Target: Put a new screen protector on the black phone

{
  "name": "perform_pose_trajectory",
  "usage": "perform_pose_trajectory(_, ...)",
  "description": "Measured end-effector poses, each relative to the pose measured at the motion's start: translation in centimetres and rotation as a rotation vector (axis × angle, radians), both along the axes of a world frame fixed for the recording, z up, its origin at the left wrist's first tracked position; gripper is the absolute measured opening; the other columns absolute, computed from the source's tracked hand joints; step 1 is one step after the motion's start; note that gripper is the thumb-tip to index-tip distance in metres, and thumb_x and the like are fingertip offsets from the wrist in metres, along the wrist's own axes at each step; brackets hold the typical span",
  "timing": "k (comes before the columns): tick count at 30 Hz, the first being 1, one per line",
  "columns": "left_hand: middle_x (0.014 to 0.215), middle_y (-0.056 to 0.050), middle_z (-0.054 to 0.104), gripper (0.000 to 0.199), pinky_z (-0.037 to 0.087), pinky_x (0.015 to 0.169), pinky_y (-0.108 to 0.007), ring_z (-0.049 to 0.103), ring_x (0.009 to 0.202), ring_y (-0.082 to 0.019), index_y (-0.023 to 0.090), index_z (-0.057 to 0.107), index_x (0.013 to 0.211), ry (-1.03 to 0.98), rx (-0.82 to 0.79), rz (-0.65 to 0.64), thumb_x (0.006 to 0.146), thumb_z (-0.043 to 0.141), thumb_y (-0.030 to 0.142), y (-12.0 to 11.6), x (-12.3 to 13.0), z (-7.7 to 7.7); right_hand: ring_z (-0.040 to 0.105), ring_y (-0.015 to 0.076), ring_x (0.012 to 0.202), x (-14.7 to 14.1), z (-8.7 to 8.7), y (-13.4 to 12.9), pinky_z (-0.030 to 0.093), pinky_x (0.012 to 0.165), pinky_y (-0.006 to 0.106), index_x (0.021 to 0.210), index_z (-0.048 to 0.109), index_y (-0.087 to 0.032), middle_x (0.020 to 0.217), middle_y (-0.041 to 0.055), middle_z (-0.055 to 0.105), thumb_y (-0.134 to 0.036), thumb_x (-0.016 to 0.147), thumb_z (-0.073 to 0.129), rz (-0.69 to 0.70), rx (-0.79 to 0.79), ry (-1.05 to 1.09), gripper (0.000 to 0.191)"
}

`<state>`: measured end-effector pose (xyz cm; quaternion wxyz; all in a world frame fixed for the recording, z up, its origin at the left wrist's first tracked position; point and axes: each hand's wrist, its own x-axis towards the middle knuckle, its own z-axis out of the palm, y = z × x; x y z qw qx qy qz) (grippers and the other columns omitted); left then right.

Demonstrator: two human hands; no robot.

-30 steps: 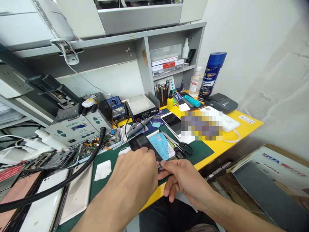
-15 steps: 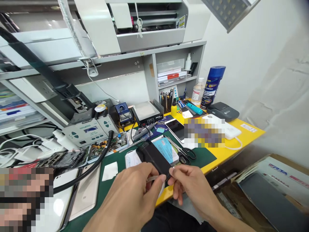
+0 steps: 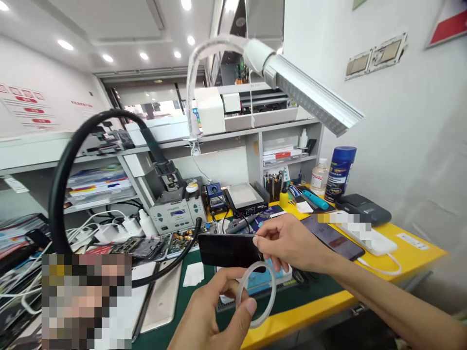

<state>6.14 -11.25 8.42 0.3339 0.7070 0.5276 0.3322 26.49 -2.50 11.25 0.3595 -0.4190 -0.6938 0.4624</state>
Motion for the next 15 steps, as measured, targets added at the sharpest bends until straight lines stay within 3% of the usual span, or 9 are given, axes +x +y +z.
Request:
perform_pose_trajectory(3, 0.094, -0.004, 0.073, 0.033, 0.058, 0.076, -0.026, 0.071, 0.086, -0.018, 0.024, 0.060, 0.122, -0.027, 0.114, -0.037, 0.098, 0.050, 0.044, 0.8, -0.3, -0.7, 0.060, 0.0115, 0.038, -0.6, 1.1, 1.8, 0.041, 0.032, 0.015, 0.064, 0.066, -0.016, 0.051, -0.0010, 0.066, -0.026, 0.085, 0.066, 0.072, 0.115, -0.048, 0.023)
perform_pose_trajectory(6, 0.099, -0.007, 0.073, 0.026, 0.059, 0.073, -0.028, 0.069, 0.085, -0.019, 0.023, 0.062, 0.118, 0.088, 0.367, 0.007, 0.098, 0.052, 0.037, 1.9, -1.5, -0.7, 0.059, 0.0112, 0.039, -0.8, 1.2, 2.8, 0.042, 0.033, 0.016, 0.067, 0.068, -0.016, 0.052, -0.0014, 0.065, -0.028, 0.087, 0.065, 0.131, 0.199, -0.085, 0.024)
perform_pose_trajectory(8, 0.110, -0.009, 0.070, 0.023, 0.058, 0.085, -0.035, 0.067, 0.101, -0.022, 0.022, 0.062, 0.117, 0.191, 0.614, 0.094, 0.098, 0.054, 0.031, 3.0, -2.6, 0.1, 0.057, 0.0106, 0.038, -0.7, 1.1, 3.1, 0.042, 0.035, 0.016, 0.069, 0.069, -0.016, 0.050, -0.0022, 0.063, -0.029, 0.089, 0.063, 0.169, 0.246, -0.110, 0.024)
perform_pose_trajectory(10, 0.126, -0.011, 0.064, 0.027, 0.049, 0.104, -0.047, 0.057, 0.123, -0.027, 0.021, 0.060, 0.122, 0.315, 0.814, 0.116, 0.096, 0.056, 0.026, 4.3, -3.6, 1.5, 0.058, 0.0107, 0.040, -0.7, 0.9, 3.1, 0.043, 0.037, 0.016, 0.072, 0.070, -0.016, 0.051, -0.0024, 0.062, -0.029, 0.090, 0.062, 0.203, 0.295, -0.134, 0.024)
perform_pose_trajectory(12, 0.138, -0.010, 0.059, 0.040, 0.040, 0.113, -0.050, 0.048, 0.135, -0.028, 0.022, 0.054, 0.134, 0.464, 0.759, -0.040, 0.094, 0.059, 0.030, 5.4, -4.1, 3.2, 0.059, 0.0109, 0.042, -0.8, 1.0, 2.9, 0.041, 0.039, 0.017, 0.073, 0.071, -0.016, 0.052, -0.0025, 0.062, -0.029, 0.092, 0.061, 0.237, 0.347, -0.155, 0.024)
perform_pose_trajectory(15, 0.115, -0.004, 0.069, 0.028, 0.052, 0.092, -0.038, 0.064, 0.108, -0.023, 0.026, 0.061, 0.122, 0.571, 0.534, -0.221, 0.095, 0.057, 0.030, 6.3, -4.1, 5.1, 0.052, 0.0090, 0.042, -1.0, 1.2, 2.1, 0.035, 0.040, 0.018, 0.067, 0.067, -0.016, 0.050, -0.0037, 0.058, -0.024, 0.091, 0.060, 0.267, 0.452, -0.188, 0.026)
